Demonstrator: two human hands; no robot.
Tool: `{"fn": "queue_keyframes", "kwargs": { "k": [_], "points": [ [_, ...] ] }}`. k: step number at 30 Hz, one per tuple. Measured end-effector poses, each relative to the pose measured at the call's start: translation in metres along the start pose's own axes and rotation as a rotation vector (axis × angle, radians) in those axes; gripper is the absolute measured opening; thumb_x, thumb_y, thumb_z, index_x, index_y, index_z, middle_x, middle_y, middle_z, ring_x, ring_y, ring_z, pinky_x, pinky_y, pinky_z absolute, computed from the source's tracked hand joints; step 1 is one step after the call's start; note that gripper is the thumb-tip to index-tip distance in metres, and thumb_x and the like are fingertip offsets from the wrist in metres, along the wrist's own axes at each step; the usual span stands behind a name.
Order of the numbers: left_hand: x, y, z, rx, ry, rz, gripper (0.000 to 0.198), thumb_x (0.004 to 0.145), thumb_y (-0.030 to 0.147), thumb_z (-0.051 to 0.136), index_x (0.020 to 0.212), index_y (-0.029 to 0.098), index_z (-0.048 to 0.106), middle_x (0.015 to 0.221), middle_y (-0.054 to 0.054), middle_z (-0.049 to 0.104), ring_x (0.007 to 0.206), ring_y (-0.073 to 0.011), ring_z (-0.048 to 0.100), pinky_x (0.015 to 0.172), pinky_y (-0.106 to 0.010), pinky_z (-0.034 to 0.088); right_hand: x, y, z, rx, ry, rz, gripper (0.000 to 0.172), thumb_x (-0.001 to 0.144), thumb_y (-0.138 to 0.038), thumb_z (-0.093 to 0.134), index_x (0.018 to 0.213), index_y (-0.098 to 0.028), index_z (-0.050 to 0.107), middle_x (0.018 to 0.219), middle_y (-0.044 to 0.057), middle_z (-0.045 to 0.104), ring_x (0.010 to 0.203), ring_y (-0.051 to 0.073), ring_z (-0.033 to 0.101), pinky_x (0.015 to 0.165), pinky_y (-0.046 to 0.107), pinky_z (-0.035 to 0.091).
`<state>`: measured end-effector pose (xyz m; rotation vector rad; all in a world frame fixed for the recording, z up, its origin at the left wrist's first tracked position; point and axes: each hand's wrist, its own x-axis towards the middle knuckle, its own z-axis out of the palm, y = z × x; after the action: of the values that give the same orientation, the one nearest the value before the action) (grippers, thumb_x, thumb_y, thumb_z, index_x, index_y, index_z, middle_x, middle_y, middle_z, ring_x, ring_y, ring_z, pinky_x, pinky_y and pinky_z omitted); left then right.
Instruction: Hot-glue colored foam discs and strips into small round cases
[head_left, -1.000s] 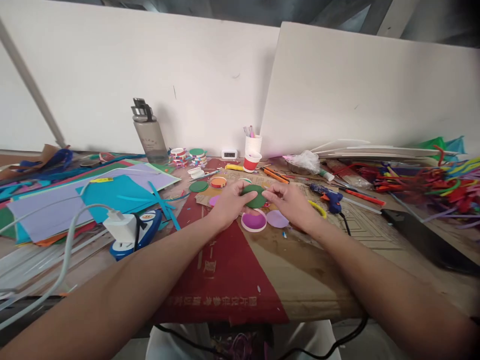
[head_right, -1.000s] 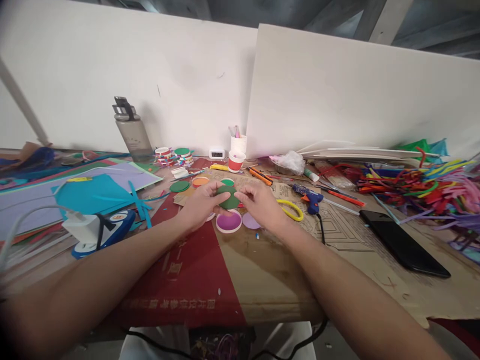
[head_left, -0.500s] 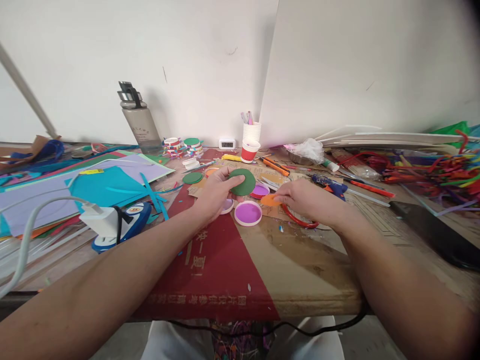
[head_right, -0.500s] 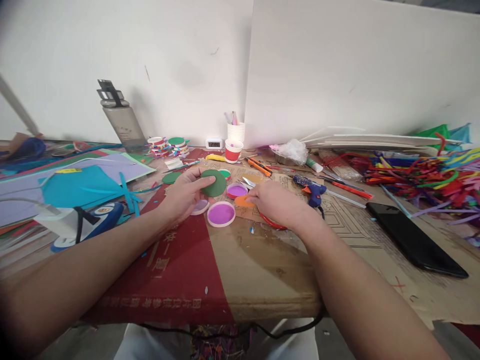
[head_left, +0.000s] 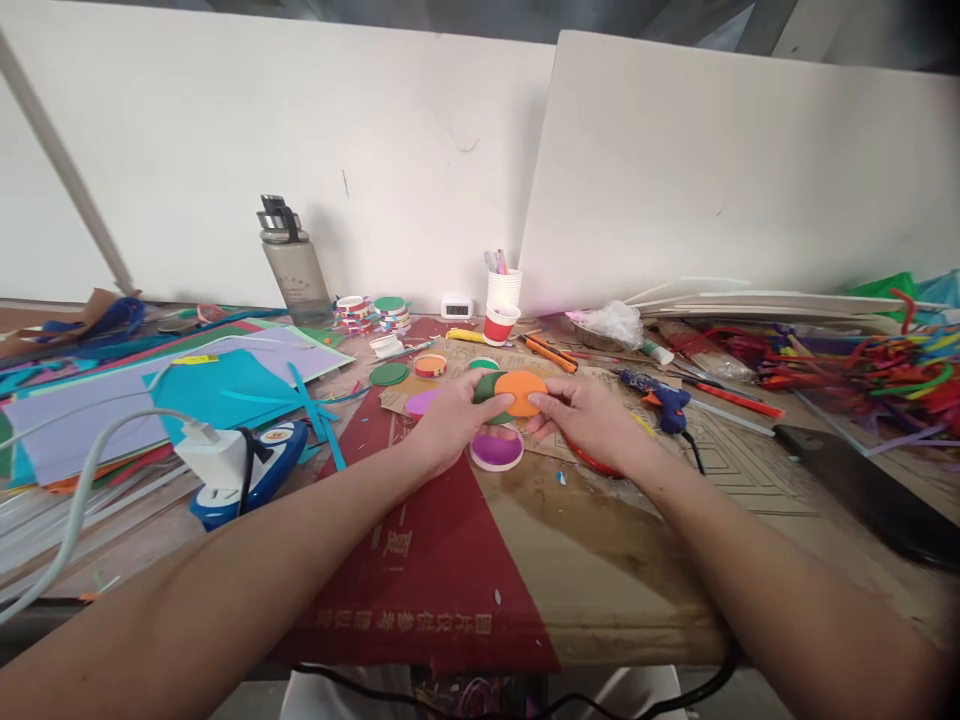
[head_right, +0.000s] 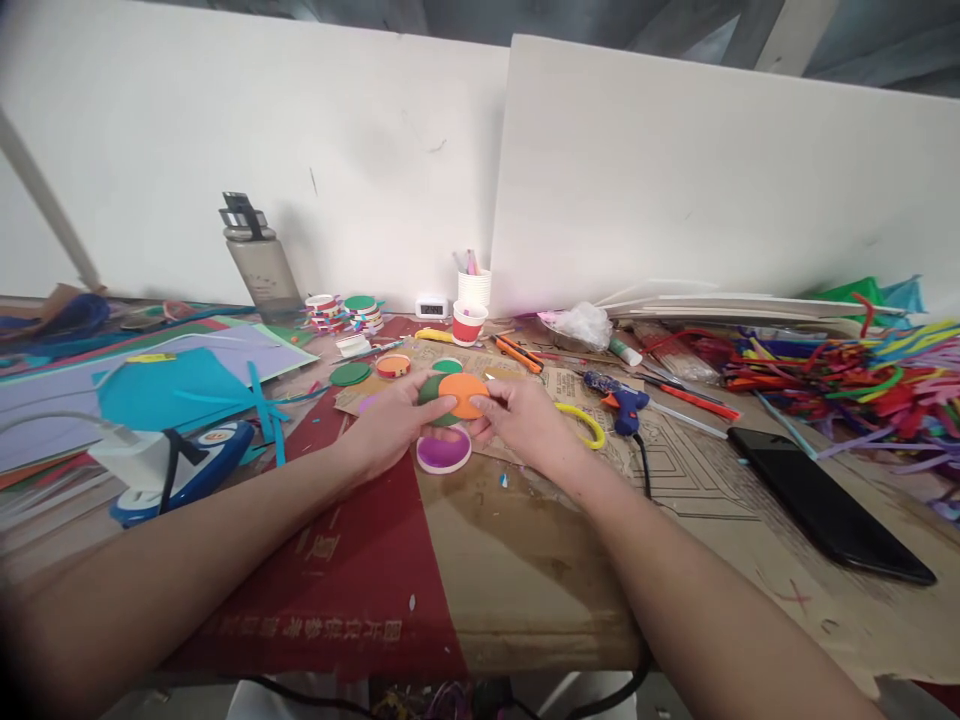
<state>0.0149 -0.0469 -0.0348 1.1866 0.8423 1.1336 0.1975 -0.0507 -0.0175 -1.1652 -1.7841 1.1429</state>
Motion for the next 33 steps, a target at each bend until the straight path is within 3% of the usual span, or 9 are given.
{"fn": "queue_keyframes", "kwargs": {
  "k": [4, 9, 13, 17, 20, 23, 28, 33],
  "points": [
    [0.002, 0.003, -0.005, -0.070, -0.012, -0.041, 0.044, 0.065, 0.029, 0.085, 0.101, 0.013, 0.065, 0.085, -0.005, 0.069, 0.066, -0.0131, 0.064, 0.051, -0.023, 0.056, -0.001, -0.004, -0.001, 0.233, -0.142, -0.024, 0.029, 0.073, -0.044, 0.076, 0.087, -0.019, 0.072, 0.081, 0.002, 0.074, 0.075, 0.017, 0.070, 0.077, 0.033, 0.058],
    [0.004, 0.006, -0.008, -0.135, -0.061, -0.095, 0.038, 0.066, 0.026, 0.085, 0.096, 0.013, 0.065, 0.086, -0.007, 0.071, 0.062, -0.0122, 0.064, 0.049, -0.021, 0.055, -0.002, -0.007, -0.004, 0.202, -0.116, -0.060, 0.030, 0.072, -0.046, 0.076, 0.077, -0.017, 0.072, 0.071, 0.003, 0.071, 0.063, 0.014, 0.066, 0.065, 0.028, 0.056],
    [0.003, 0.003, -0.006, -0.195, -0.061, -0.068, 0.027, 0.073, 0.021, 0.079, 0.096, 0.013, 0.065, 0.092, -0.008, 0.072, 0.070, -0.0146, 0.068, 0.057, -0.026, 0.059, -0.003, -0.005, -0.001, -0.125, 0.062, -0.261, 0.022, 0.086, -0.032, 0.062, 0.070, -0.019, 0.071, 0.068, 0.003, 0.071, 0.064, 0.016, 0.065, 0.066, 0.030, 0.055],
    [-0.001, 0.006, -0.001, -0.289, -0.037, -0.096, 0.020, 0.078, 0.013, 0.071, 0.097, 0.013, 0.062, 0.096, -0.010, 0.072, 0.075, -0.0176, 0.071, 0.063, -0.029, 0.061, -0.005, -0.002, -0.001, -0.417, 0.327, -0.592, 0.027, 0.089, -0.016, 0.052, 0.092, -0.025, 0.077, 0.101, 0.006, 0.075, 0.093, 0.019, 0.068, 0.085, 0.036, 0.054],
    [-0.003, 0.011, 0.002, -0.385, -0.031, -0.112, 0.020, 0.081, 0.009, 0.063, 0.100, 0.014, 0.060, 0.101, -0.011, 0.073, 0.081, -0.0200, 0.072, 0.068, -0.033, 0.062, -0.004, 0.001, -0.003, -0.491, 0.397, -0.696, 0.034, 0.090, -0.011, 0.047, 0.099, -0.025, 0.077, 0.109, 0.009, 0.073, 0.099, 0.020, 0.067, 0.089, 0.038, 0.053],
    [-0.003, 0.015, 0.002, -0.421, -0.045, -0.072, 0.019, 0.081, 0.011, 0.062, 0.100, 0.014, 0.060, 0.104, -0.011, 0.073, 0.083, -0.0205, 0.072, 0.071, -0.034, 0.062, -0.002, 0.003, -0.003, -0.515, 0.421, -0.738, 0.035, 0.089, -0.007, 0.047, 0.101, -0.022, 0.077, 0.111, 0.011, 0.071, 0.101, 0.020, 0.067, 0.089, 0.039, 0.053],
    [-0.004, 0.013, 0.003, -0.336, -0.055, -0.001, 0.034, 0.071, 0.005, 0.073, 0.101, 0.014, 0.061, 0.104, -0.009, 0.074, 0.081, -0.0196, 0.072, 0.068, -0.029, 0.061, 0.000, 0.004, -0.001, -0.481, 0.398, -0.719, 0.036, 0.087, -0.006, 0.048, 0.105, -0.023, 0.075, 0.116, 0.010, 0.070, 0.104, 0.019, 0.066, 0.091, 0.038, 0.053],
    [-0.004, 0.009, 0.002, -0.352, -0.040, 0.014, 0.023, 0.080, 0.015, 0.070, 0.101, 0.015, 0.062, 0.102, -0.010, 0.074, 0.084, -0.0211, 0.073, 0.071, -0.034, 0.063, -0.003, 0.001, -0.002, -0.415, 0.393, -0.670, 0.029, 0.086, -0.010, 0.052, 0.098, -0.024, 0.075, 0.113, 0.008, 0.071, 0.104, 0.020, 0.066, 0.096, 0.041, 0.050]
  ]
}}
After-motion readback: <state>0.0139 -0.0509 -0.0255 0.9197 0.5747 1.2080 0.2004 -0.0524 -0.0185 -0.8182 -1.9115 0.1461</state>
